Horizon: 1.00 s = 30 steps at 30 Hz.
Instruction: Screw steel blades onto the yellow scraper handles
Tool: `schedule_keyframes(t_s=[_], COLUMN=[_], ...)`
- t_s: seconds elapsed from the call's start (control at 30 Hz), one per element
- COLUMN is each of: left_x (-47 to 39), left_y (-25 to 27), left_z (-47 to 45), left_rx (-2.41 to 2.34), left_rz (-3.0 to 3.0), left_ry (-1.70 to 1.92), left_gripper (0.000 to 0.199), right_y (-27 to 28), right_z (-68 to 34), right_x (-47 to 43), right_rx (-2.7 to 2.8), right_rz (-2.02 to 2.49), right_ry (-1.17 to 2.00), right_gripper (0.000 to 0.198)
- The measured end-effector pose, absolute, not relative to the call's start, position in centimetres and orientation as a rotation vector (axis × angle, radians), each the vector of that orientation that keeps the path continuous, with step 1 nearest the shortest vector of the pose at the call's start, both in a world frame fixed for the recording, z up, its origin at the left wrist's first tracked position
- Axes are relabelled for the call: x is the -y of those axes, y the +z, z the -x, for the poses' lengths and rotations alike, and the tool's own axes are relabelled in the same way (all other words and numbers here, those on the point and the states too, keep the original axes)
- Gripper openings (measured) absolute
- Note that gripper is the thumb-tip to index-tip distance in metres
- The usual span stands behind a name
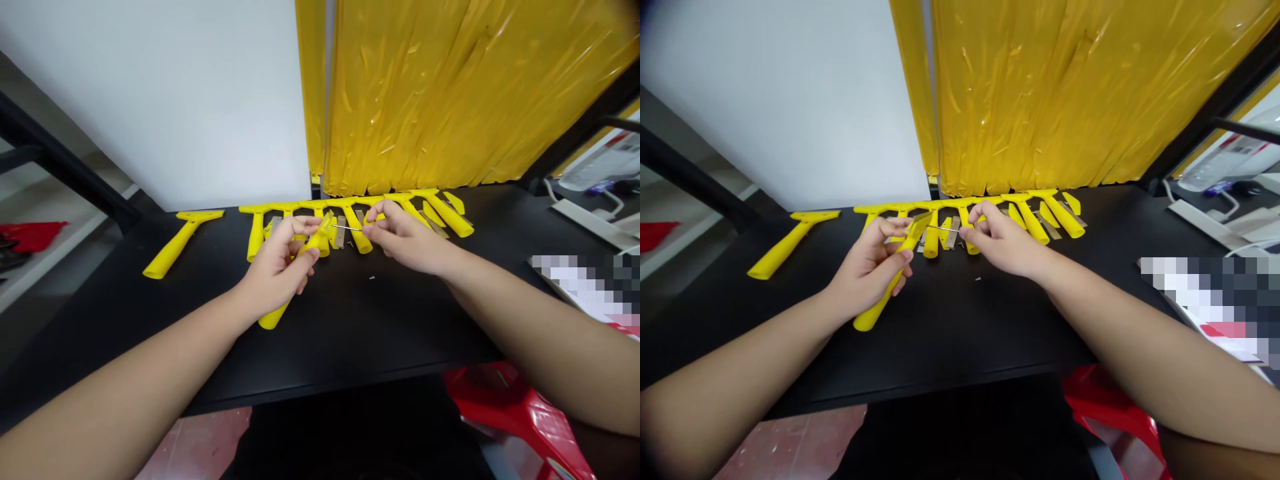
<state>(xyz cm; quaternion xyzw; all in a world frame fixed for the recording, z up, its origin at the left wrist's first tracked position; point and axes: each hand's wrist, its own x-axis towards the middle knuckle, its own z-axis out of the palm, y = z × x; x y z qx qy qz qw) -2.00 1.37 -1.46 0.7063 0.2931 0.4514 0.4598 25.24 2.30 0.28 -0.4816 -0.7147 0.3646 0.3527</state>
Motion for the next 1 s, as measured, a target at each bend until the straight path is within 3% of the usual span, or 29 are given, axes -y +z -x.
schedule_keyframes(t_s=[0.1, 0.23, 0.6, 0.73, 0.83, 1.0], left_x=[-1.4, -1.2, -0.9, -1.1, -1.1, -1.2], left_y=[-1.5, -1.5, -1.5, -1.6, -1.7, -1.7], left_z=[1.9, 1.8, 1.4, 1.3, 1.2, 1.3], left_rx=[-0.750, -0.736, -0.703, -0.702, -0.708, -0.715], left_rz=[-1.715, -1.721, -1.743, -1.750, -1.760, -1.751], left_ry=[1.152, 1.173, 1.221, 1.220, 1.220, 1.238], left_gripper=[0.018, 0.018, 0.019, 0.020, 0.020, 0.020], right_y=[-0.6, -1.3, -1.4, -2.1, -2.5, -2.6], right_z=[-25.0, -25.4, -26.0, -25.8, -25.6, -25.7], right_x=[-1.8, -1.4, -1.6, -1.8, -1.8, -1.6], right_rx=[1.923, 1.903, 1.756, 1.762, 1.716, 1.785], right_rz=[1.178, 1.188, 1.188, 1.217, 1.106, 1.073], right_ry=[0.736, 0.623, 0.843, 0.983, 1.112, 0.876], right_gripper=[0.030, 0.022, 0.035, 0.050, 0.040, 0.032])
